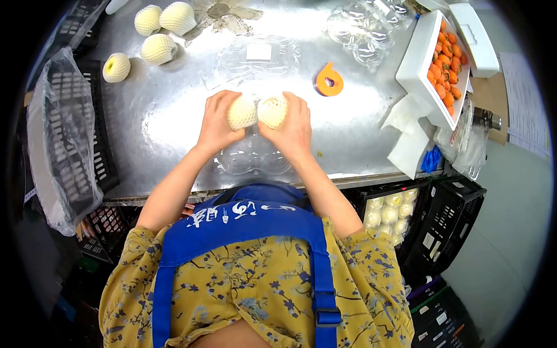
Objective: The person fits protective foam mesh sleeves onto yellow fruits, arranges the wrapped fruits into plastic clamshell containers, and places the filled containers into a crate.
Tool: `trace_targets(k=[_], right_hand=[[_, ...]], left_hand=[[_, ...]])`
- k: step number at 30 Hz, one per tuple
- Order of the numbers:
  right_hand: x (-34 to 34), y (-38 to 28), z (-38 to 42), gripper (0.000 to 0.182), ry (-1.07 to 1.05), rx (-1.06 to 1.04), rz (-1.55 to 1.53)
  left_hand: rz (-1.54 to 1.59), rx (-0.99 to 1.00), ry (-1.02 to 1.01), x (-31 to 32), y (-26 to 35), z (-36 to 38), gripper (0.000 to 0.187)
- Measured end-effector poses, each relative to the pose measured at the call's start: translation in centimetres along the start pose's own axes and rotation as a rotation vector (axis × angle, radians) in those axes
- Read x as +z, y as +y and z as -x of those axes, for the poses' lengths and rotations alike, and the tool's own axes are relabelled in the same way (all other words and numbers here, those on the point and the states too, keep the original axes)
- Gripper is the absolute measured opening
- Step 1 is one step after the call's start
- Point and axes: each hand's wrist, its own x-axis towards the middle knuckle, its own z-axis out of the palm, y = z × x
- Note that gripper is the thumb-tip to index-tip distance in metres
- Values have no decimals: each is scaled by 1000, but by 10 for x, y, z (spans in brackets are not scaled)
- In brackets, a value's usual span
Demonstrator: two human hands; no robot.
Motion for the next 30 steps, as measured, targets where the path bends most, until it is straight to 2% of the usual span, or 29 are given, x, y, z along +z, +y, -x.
trace_targets(k=[2, 5, 6, 9, 11, 12, 13, 15, 17, 18, 21, 22, 24, 25, 26, 29, 30], right_hand=[[-1, -3, -1, 74, -4, -19, 52], [-1, -5, -2, 74, -19, -77, 174], [0, -5, -2, 74, -33, -94, 215], [16, 8, -1, 76, -59, -81, 341], [21, 12, -2, 78, -33, -110, 247], [15, 8, -2, 78, -55, -93, 205], [6, 1, 0, 77, -13, -115, 352], [-12, -9, 6, 65, 187, -162, 47], [-34, -26, 20, 59, 93, -213, -343], [-40, -38, 29, 63, 124, -316, -361], [-59, -62, 55, 69, 84, -377, -356], [-58, -59, 58, 70, 130, -307, -412], [-52, -52, 58, 72, 213, -183, -522], [-52, -49, 61, 73, 222, -196, -544], [-53, -45, 63, 75, 229, -213, -562], [-54, -42, 73, 76, 228, -208, -630], [-54, -45, 77, 76, 221, -195, -660]], left_hand=[[132, -94, 72, -2, -2, 2, 74], [505, -272, 60, -3, -14, 6, 72], [583, -260, 52, -4, -16, 6, 75], [575, -168, 63, -6, -28, 6, 80], [550, -217, 66, -11, -40, 10, 85], [664, -328, 68, -19, -28, 11, 85], [716, -318, 82, -24, -26, 12, 84], [737, -258, 84, -41, 6, 10, 84], [878, -379, 48, -47, 34, 13, 79], [912, -439, 25, -47, 43, 14, 78], [1065, -524, -109, -39, 92, 13, 78], [1124, -544, -164, -36, 106, 16, 78], [980, -360, -237, -24, 113, 27, 77], [905, -271, -265, -20, 114, 32, 77], [751, -243, -227, -16, 114, 31, 81], [745, -118, -287, -17, 109, 29, 85], [745, -149, -282, -19, 111, 30, 89]])
